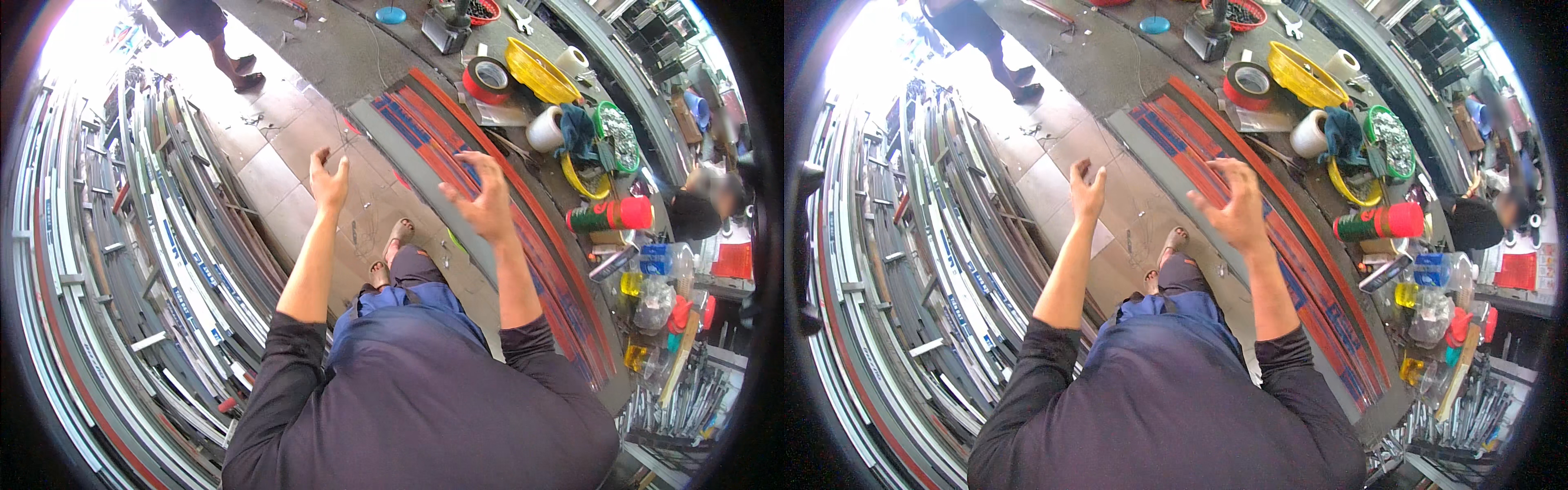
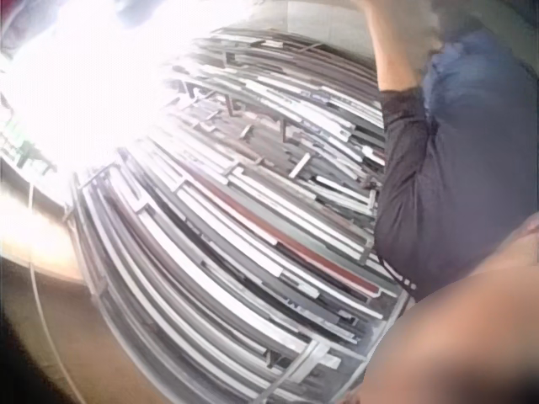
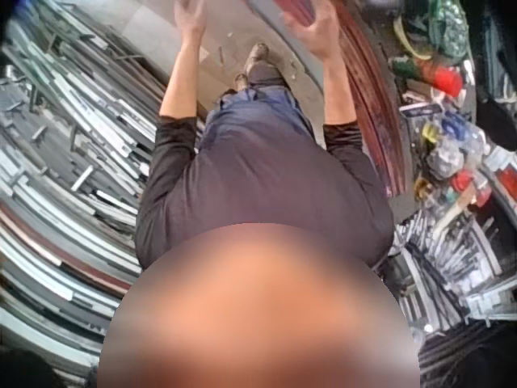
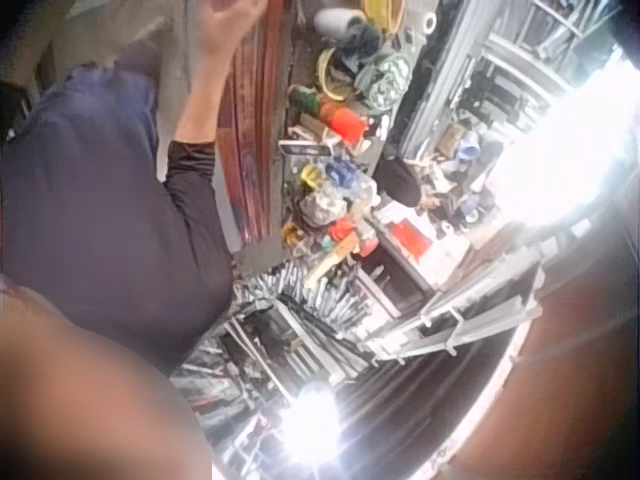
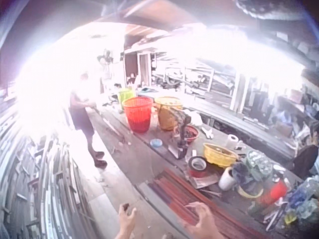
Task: The person aligns two long metal strips on a workbench and uses pliers to crimp a small metal clip onto one end. They then pick up a third metal piece, align it with the others, and use a small black plastic clip to secure the pieces together. Finally, they use scissors to trim a thin wire or strip from the assembly.
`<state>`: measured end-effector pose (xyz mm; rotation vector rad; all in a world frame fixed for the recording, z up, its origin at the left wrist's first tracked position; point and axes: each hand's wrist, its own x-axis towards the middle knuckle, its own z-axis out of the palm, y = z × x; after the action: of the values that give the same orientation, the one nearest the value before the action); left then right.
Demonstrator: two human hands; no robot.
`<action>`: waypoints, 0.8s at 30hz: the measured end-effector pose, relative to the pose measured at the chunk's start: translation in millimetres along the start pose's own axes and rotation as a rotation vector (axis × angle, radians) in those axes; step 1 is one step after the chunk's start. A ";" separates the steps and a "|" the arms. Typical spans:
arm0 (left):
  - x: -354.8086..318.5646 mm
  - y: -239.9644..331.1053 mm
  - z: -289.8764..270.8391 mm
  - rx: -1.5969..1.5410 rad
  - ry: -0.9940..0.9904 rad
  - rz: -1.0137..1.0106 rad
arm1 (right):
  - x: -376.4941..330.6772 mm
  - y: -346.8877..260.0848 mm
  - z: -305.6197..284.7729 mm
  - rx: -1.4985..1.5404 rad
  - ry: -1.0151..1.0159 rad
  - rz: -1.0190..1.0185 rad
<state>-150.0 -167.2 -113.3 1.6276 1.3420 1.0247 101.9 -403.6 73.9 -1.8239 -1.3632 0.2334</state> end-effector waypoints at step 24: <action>292.2 98.2 -33.4 0.313 -0.424 0.380 | 132.6 -33.6 148.5 0.163 0.097 0.073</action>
<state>-110.4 109.6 20.8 2.2472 0.9578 0.6355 43.7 -212.6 43.9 -1.7274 -1.1780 0.2824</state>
